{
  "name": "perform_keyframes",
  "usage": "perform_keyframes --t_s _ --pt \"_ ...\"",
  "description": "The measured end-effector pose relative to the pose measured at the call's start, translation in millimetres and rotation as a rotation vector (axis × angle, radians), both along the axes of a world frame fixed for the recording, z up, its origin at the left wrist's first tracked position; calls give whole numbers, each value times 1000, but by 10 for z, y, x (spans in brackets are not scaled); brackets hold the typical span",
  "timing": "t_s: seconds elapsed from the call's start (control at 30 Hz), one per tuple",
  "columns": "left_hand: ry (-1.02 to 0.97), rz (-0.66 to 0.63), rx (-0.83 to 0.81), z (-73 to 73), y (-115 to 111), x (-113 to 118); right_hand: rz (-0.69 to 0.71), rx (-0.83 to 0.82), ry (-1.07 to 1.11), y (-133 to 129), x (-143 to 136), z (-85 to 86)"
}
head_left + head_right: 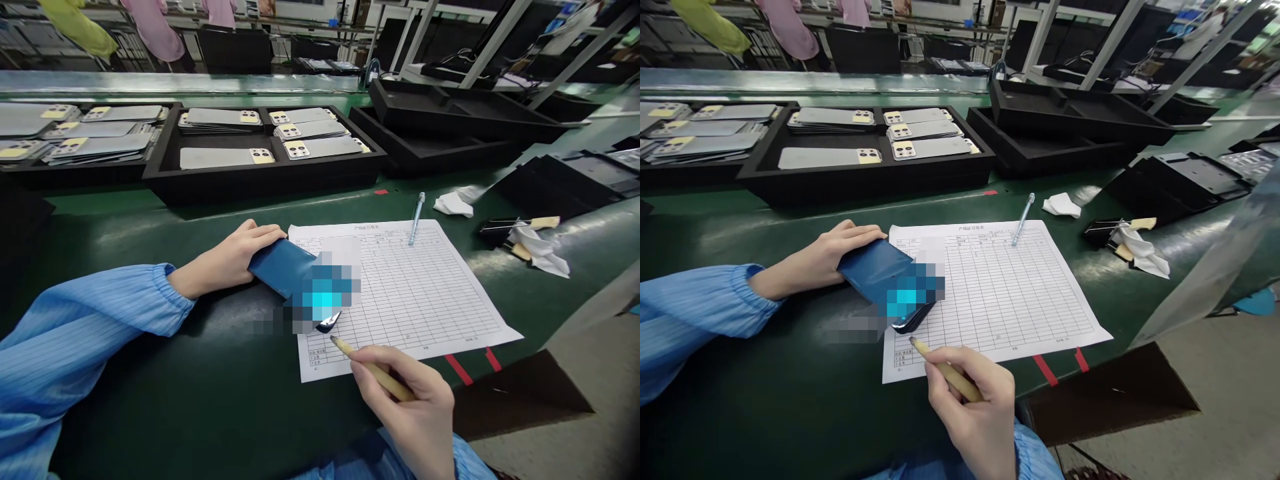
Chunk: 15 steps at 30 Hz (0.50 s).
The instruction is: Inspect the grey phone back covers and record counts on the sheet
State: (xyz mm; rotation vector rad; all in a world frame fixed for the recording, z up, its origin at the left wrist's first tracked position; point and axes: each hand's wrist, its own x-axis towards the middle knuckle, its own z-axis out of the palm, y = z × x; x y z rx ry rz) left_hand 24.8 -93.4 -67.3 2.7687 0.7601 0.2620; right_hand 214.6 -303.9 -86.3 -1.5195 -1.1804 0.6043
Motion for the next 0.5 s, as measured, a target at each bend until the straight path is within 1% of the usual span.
perform_keyframes --t_s 0.13,0.23,0.4,0.5 --pt "85 0 -76 115 19 19 10 19 -12 -7 9 -1" --pt "127 12 -105 165 38 27 -7 41 -23 -10 7 -7" --pt "154 6 -108 165 54 28 -62 62 -17 -9 -5 -23" --pt "164 5 -102 163 54 34 -73 84 -64 -4 -9 -11"
